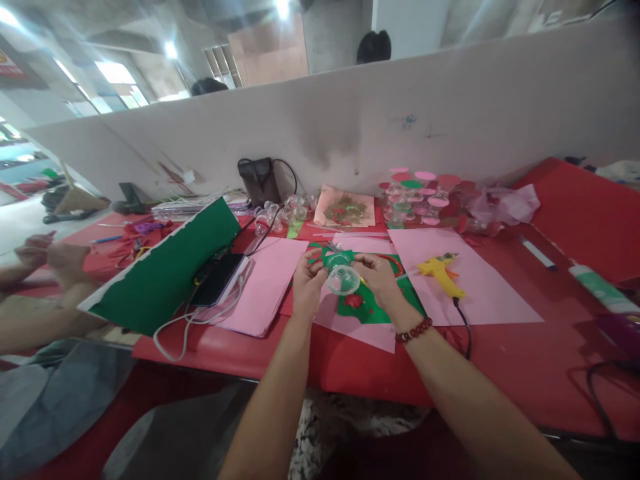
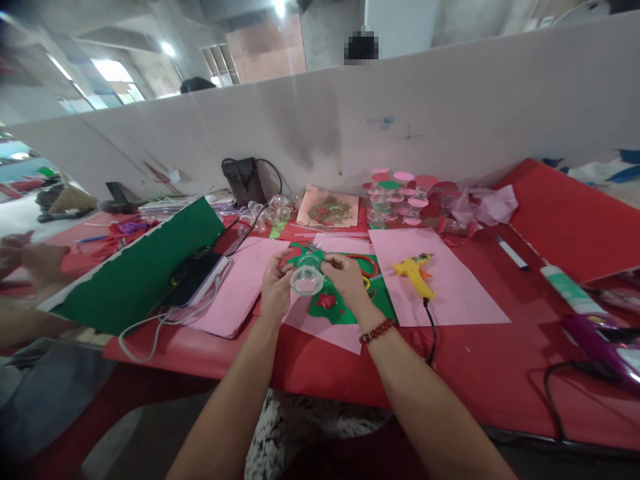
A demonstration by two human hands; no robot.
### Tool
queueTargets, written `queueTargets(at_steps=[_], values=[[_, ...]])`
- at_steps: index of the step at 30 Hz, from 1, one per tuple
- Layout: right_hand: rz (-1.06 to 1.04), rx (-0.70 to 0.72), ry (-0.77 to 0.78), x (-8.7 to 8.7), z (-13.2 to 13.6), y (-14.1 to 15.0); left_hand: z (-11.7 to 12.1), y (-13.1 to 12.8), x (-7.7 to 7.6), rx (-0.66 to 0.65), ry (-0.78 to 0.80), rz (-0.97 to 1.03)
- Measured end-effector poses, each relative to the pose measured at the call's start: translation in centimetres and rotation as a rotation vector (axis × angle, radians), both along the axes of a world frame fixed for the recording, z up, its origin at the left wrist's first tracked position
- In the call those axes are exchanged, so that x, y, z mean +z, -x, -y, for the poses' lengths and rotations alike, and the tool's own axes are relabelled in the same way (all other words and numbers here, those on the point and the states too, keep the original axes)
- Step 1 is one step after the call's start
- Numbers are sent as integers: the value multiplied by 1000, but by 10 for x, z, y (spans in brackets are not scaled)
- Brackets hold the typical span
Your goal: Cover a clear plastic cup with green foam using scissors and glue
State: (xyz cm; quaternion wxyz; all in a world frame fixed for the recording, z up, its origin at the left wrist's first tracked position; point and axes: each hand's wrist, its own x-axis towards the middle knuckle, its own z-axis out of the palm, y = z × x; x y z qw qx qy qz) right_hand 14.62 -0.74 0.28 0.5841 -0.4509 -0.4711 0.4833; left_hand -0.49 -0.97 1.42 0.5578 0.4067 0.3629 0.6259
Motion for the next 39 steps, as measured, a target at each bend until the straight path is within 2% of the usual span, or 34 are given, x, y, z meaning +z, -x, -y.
queueTargets(at_steps=[8,17,25,30,35,39], values=[[29,25,-52,6,3,-2,2,1,2,-7,-28,-8],[109,38,-64,2,-1,-8,2,1,1,-18,-21,-17],[106,66,-66,7,4,-5,3,1,0,-62,-37,20],[102,77,-52,6,4,-5,2,0,0,-58,-10,-6],[212,15,-104,6,6,-5,0,2,-2,-42,-21,-56],[179,55,-91,8,6,-5,-2,3,-5,-56,-32,-55]])
